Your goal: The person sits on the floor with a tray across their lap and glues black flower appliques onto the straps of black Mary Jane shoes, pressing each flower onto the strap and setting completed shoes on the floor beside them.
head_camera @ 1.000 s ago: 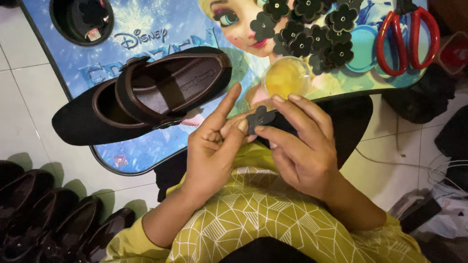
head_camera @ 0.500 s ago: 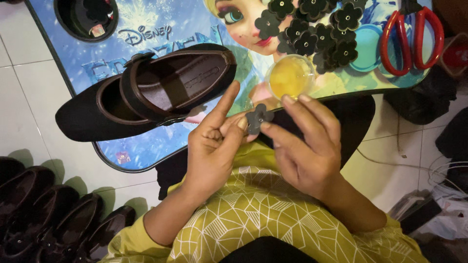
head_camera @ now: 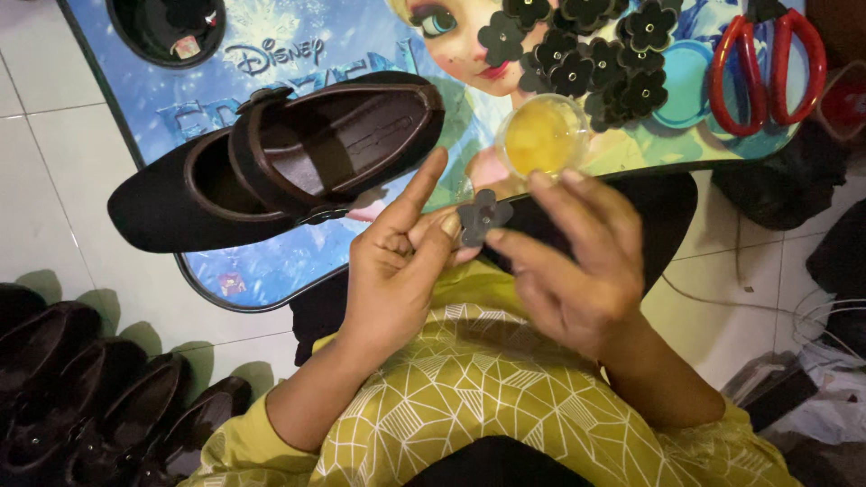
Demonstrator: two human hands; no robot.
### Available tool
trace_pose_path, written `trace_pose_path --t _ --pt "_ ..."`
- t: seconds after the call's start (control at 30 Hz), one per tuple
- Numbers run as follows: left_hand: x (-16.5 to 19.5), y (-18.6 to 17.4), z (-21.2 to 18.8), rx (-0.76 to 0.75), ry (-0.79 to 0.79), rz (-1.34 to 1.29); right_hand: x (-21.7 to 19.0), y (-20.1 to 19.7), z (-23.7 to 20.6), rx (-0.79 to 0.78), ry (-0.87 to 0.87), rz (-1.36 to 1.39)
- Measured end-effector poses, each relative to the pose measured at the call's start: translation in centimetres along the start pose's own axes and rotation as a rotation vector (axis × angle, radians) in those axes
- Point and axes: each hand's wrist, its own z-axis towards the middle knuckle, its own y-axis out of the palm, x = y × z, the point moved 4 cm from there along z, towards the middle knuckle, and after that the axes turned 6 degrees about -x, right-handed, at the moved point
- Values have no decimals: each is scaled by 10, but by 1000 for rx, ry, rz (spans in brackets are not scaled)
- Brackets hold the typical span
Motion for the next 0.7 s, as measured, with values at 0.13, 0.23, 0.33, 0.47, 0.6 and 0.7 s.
trace_pose_path --t 0.13,0.23,0.33,0.47,0.6,0.7 --pt "0 0 -3 -33 35 15 0 1 -1 9 33 -40" --pt "2 -5 -6 -21 31 -14 -7 5 0 26 -89 -11" --pt "6 -11 -8 1 -5 -35 -8 2 3 14 -70 -59" --pt "11 -20 -15 21 -15 -28 -15 -5 7 132 57 3" --pt "18 -29 -25 -4 -30 -66 -27 4 21 166 -68 92" --pt "24 -37 -32 -16 -60 -119 -38 13 28 121 -50 157"
